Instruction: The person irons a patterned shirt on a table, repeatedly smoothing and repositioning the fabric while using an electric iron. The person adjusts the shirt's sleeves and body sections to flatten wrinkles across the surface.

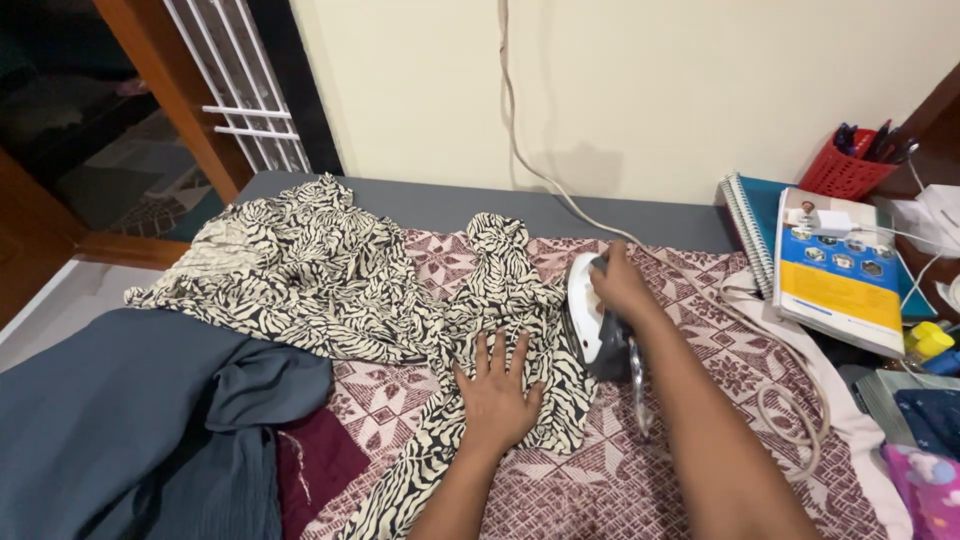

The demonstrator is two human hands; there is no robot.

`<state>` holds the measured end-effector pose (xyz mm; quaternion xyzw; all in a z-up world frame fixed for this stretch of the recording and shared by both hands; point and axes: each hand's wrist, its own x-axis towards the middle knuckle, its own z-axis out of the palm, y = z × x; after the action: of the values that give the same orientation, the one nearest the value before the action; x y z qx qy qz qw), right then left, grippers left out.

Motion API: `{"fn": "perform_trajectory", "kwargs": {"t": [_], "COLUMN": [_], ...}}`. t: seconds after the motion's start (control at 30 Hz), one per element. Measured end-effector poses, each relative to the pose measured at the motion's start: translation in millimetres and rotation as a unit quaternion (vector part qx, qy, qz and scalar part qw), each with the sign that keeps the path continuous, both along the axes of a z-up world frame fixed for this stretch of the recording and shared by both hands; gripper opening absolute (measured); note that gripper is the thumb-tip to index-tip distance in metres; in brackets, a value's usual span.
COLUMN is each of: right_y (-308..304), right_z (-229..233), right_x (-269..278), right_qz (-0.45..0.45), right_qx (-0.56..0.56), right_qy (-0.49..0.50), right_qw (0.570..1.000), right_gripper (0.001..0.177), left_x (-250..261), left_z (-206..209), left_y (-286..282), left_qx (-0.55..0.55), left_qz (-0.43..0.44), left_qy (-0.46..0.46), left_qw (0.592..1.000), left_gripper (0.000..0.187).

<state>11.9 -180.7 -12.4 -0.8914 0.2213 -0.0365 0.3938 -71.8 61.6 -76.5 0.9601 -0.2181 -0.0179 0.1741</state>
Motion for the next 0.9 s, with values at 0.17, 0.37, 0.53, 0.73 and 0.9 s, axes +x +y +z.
{"fn": "perform_trajectory", "kwargs": {"t": [0.17, 0.37, 0.53, 0.73, 0.9], "right_y": [-15, -40, -35, 7, 2], "right_z": [-1, -17, -19, 3, 0], "right_x": [41, 80, 63, -50, -124], "right_qz": [-0.021, -0.041, 0.052, 0.078, 0.036], "right_qx": [-0.035, -0.091, -0.143, -0.067, -0.190], "right_qy": [0.025, 0.053, 0.001, 0.101, 0.035], "right_qw": [0.999, 0.994, 0.988, 0.989, 0.980], "right_gripper": [0.048, 0.064, 0.052, 0.038, 0.039], "left_x": [2, 1, 8, 22, 35], "left_z": [-3, -12, -17, -37, -49], "left_y": [0, 0, 1, 1, 14], "left_qx": [-0.017, -0.135, -0.184, -0.226, -0.395], "left_qz": [0.000, -0.008, -0.005, 0.012, 0.067], "left_qy": [-0.026, -0.173, -0.181, -0.143, -0.091], "left_qw": [1.000, 0.975, 0.966, 0.963, 0.912], "left_gripper": [0.078, 0.055, 0.042, 0.034, 0.029]}}
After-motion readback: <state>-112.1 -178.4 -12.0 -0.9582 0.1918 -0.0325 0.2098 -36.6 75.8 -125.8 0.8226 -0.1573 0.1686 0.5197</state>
